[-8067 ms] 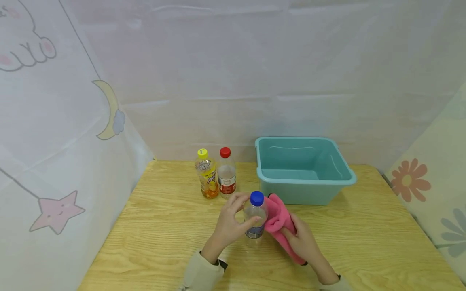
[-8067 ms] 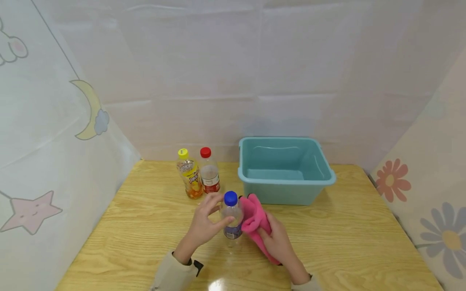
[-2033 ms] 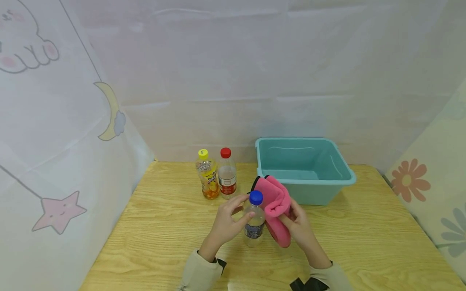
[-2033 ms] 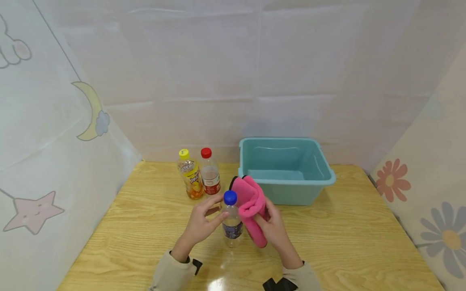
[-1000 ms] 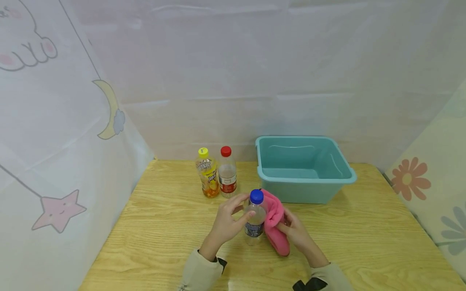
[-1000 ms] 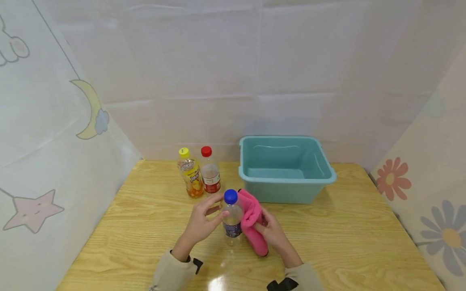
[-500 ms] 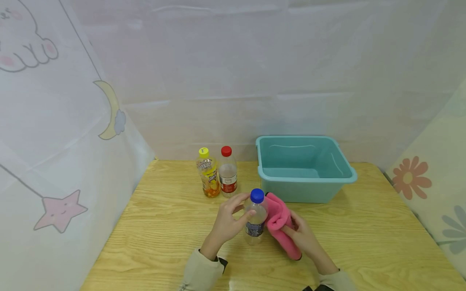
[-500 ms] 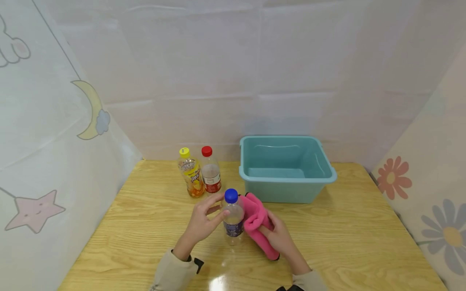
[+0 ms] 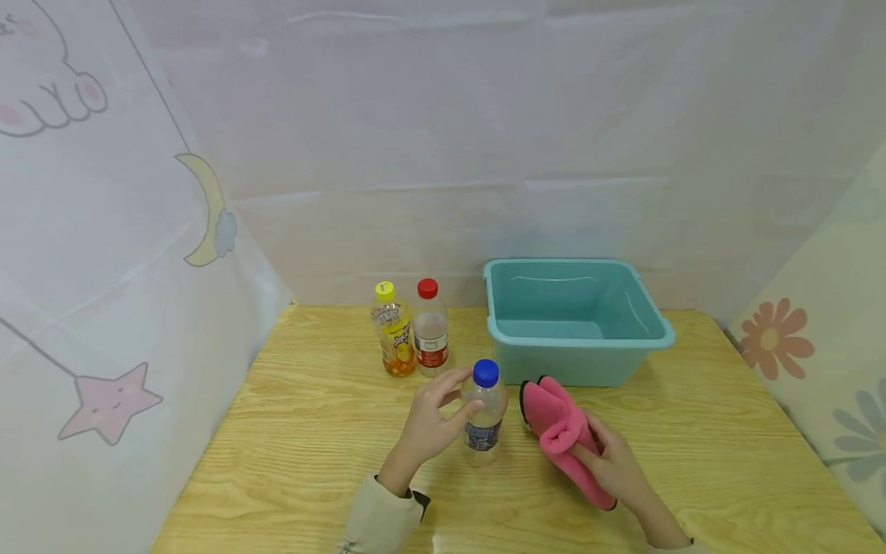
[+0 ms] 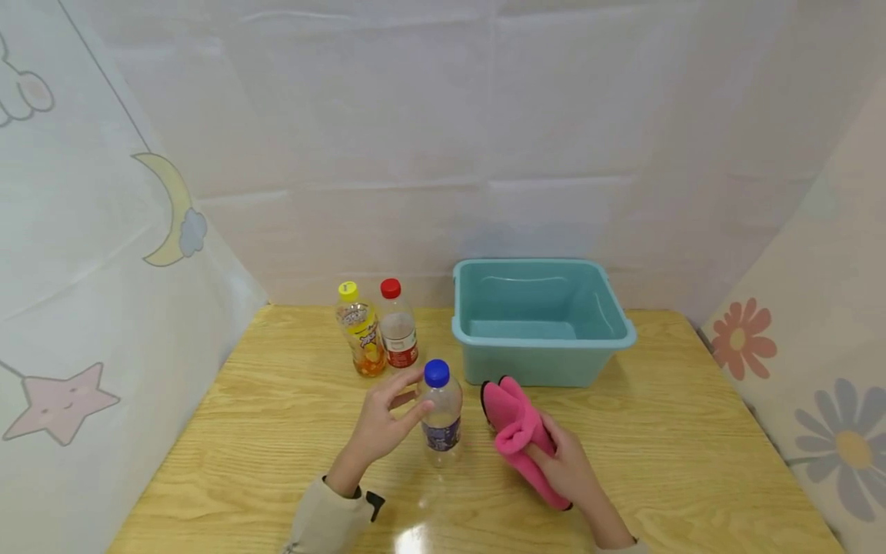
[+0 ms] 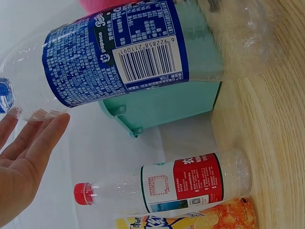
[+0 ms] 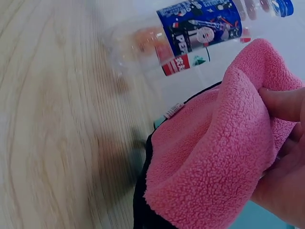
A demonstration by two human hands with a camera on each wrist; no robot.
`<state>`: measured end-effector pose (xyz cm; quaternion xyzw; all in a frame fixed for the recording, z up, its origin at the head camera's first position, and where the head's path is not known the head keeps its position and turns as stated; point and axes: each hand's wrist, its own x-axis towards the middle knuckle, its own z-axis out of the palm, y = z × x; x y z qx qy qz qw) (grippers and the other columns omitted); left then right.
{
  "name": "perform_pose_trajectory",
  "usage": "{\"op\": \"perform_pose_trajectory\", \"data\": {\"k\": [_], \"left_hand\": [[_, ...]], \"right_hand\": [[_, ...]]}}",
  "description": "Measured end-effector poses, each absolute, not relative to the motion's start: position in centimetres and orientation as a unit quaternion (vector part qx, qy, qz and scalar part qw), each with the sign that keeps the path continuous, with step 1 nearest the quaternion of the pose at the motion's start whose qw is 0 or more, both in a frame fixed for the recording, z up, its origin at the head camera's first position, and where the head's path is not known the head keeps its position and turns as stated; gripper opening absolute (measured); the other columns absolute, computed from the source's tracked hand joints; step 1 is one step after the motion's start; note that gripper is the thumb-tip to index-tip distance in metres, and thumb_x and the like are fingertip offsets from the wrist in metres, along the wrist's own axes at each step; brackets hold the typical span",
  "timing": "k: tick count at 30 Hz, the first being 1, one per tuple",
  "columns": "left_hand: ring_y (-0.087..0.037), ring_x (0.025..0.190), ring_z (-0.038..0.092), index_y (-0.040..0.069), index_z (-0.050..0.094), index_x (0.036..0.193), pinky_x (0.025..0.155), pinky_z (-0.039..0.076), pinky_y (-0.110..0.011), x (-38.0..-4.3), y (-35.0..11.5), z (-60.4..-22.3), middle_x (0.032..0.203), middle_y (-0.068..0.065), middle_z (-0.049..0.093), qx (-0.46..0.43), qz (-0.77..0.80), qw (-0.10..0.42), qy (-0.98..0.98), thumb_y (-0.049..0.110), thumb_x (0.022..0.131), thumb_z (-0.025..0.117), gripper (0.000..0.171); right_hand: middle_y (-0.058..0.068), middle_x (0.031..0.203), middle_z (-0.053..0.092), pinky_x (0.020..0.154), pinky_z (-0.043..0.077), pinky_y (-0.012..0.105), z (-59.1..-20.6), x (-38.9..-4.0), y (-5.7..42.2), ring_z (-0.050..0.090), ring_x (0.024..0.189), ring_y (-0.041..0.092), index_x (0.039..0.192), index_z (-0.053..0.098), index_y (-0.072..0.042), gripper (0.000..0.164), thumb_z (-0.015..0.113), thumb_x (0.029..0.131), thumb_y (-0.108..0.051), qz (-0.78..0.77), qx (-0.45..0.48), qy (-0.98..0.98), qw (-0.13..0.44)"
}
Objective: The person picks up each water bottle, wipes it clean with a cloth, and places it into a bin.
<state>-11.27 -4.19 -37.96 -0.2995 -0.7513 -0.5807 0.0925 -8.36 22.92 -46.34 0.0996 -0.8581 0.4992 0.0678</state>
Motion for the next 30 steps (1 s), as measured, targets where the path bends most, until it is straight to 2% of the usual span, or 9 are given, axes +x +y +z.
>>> {"op": "perform_pose_trajectory", "data": {"k": [8, 16, 20, 23, 30], "left_hand": [[-0.040, 0.105, 0.053, -0.011, 0.054, 0.115, 0.079, 0.049, -0.048, -11.4, -4.3, -38.1, 0.115, -0.025, 0.056, -0.298, -0.581, 0.093, -0.752, -0.006, 0.081, 0.063, 0.036], [-0.037, 0.106, 0.054, -0.010, 0.055, 0.116, 0.080, 0.050, -0.047, -11.5, -4.2, -38.0, 0.115, -0.023, 0.057, -0.295, -0.582, 0.084, -0.754, -0.003, 0.082, 0.063, 0.035], [-0.038, 0.106, 0.054, -0.009, 0.055, 0.116, 0.080, 0.049, -0.048, -11.4, -4.2, -38.0, 0.115, -0.024, 0.057, -0.295, -0.581, 0.084, -0.754, -0.003, 0.082, 0.063, 0.035], [-0.038, 0.107, 0.053, -0.009, 0.055, 0.116, 0.080, 0.049, -0.048, -11.4, -4.2, -37.9, 0.116, -0.024, 0.056, -0.294, -0.580, 0.084, -0.755, -0.003, 0.082, 0.063, 0.036], [-0.036, 0.108, 0.053, -0.009, 0.054, 0.117, 0.081, 0.049, -0.047, -11.4, -4.2, -38.0, 0.117, -0.023, 0.056, -0.292, -0.579, 0.081, -0.757, -0.002, 0.082, 0.063, 0.036]], "right_hand": [[0.021, 0.111, 0.059, 0.072, 0.045, 0.013, -45.9, -7.7, 25.3, 0.049, 0.094, -0.007, 0.122, 0.051, 0.006, 0.047, 0.067, 0.078, 0.003, 0.418, 0.101, -0.895, 0.122], [0.014, 0.100, 0.065, 0.072, 0.040, 0.004, -46.1, -7.2, 26.9, 0.056, 0.090, 0.003, 0.114, 0.056, 0.004, 0.047, 0.070, 0.070, 0.011, 0.340, 0.137, -0.915, 0.170], [0.010, 0.101, 0.065, 0.073, 0.047, 0.015, -46.6, -7.1, 27.1, 0.059, 0.091, 0.013, 0.113, 0.058, 0.002, 0.047, 0.071, 0.069, 0.009, 0.305, 0.141, -0.930, 0.151], [0.007, 0.101, 0.065, 0.072, 0.051, 0.025, -47.1, -7.1, 26.9, 0.059, 0.091, 0.016, 0.112, 0.059, 0.001, 0.046, 0.072, 0.069, 0.007, 0.292, 0.150, -0.935, 0.136], [0.004, 0.102, 0.063, 0.071, 0.050, 0.030, -48.2, -7.3, 26.1, 0.058, 0.089, 0.017, 0.113, 0.059, -0.001, 0.045, 0.074, 0.071, -0.001, 0.295, 0.160, -0.937, 0.094]]}}
